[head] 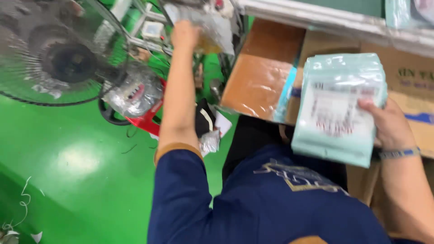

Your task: Placing stacks of 5D face masks into plastic bags and sealing them at a production workstation.

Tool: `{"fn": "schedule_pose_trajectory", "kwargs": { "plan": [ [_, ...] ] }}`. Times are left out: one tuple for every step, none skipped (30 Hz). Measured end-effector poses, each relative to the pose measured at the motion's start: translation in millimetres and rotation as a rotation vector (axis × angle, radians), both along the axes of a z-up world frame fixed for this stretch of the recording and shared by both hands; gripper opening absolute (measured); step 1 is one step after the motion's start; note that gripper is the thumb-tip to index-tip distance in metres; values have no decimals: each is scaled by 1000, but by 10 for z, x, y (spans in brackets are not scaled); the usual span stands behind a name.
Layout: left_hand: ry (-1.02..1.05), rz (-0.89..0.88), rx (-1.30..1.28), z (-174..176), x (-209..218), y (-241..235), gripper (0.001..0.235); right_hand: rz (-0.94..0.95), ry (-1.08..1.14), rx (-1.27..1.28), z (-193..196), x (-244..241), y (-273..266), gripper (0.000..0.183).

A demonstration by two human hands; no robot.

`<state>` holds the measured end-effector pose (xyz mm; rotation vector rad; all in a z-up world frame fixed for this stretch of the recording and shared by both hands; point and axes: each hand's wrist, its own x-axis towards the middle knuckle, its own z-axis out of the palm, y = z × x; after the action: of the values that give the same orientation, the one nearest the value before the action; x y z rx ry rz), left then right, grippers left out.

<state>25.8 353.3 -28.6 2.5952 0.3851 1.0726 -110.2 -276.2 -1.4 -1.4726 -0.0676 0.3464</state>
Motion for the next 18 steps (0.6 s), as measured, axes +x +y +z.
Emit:
{"fn": "schedule_pose_trajectory", "kwargs": {
  "plan": [
    [17, -18, -9, -15, -214, -144, 24, -18, 17, -9, -208, -17, -88, 37],
    [-92, 25, 88, 144, -234, -248, 25, -83, 59, 58, -397, 71, -131, 39],
    [-204, 68, 180, 307, -251, -353, 28, -147, 100, 127, -576, 170, -182, 41],
    [-213, 39, 176, 412, -314, -513, 28, -177, 91, 128, -588, 284, -191, 41],
    [-182, -60, 90, 504, -383, -658, 24, -199, 90, 158, -610, 403, -201, 41],
    [-123, -151, 0, 507, -598, -791, 21, -216, 114, 179, -681, 406, -223, 41],
    [-105, -172, -9, 421, -706, -943, 21, -239, 130, 173, -820, 405, -300, 41],
    [-64, -300, -76, 419, -743, -1051, 19, -245, 126, 105, -921, 536, -338, 38],
    [-22, -427, -142, 432, -780, -1155, 17, -250, 123, 37, -1006, 670, -376, 36],
    [-36, -443, -136, 412, -847, -1392, 17, -264, 107, 42, -982, 731, -376, 36],
    [-12, -554, -176, 385, -912, -1619, 19, -291, 125, -87, -959, 799, -373, 35],
    [25, -661, -225, 300, -1059, -1867, 22, -315, 160, -224, -966, 788, -399, 33],
    [26, -673, -229, 167, -1117, -2183, 22, -328, 161, -227, -991, 751, -382, 33],
    [118, -777, -361, 20, -1215, -2497, 42, -335, 182, -227, -1032, 688, -363, 34],
    [212, -878, -493, -124, -1318, -2810, 62, -343, 204, -227, -1075, 628, -342, 35],
    [216, -885, -498, -201, -1380, -3108, 62, -350, 208, -230, -1113, 658, -363, 35],
    [321, -889, -541, -271, -1449, -3406, 69, -363, 185, -207, -1148, 686, -386, 37],
    [425, -887, -578, -339, -1509, -3684, 80, -370, 160, -180, -1193, 741, -384, 39]
  ]
}}
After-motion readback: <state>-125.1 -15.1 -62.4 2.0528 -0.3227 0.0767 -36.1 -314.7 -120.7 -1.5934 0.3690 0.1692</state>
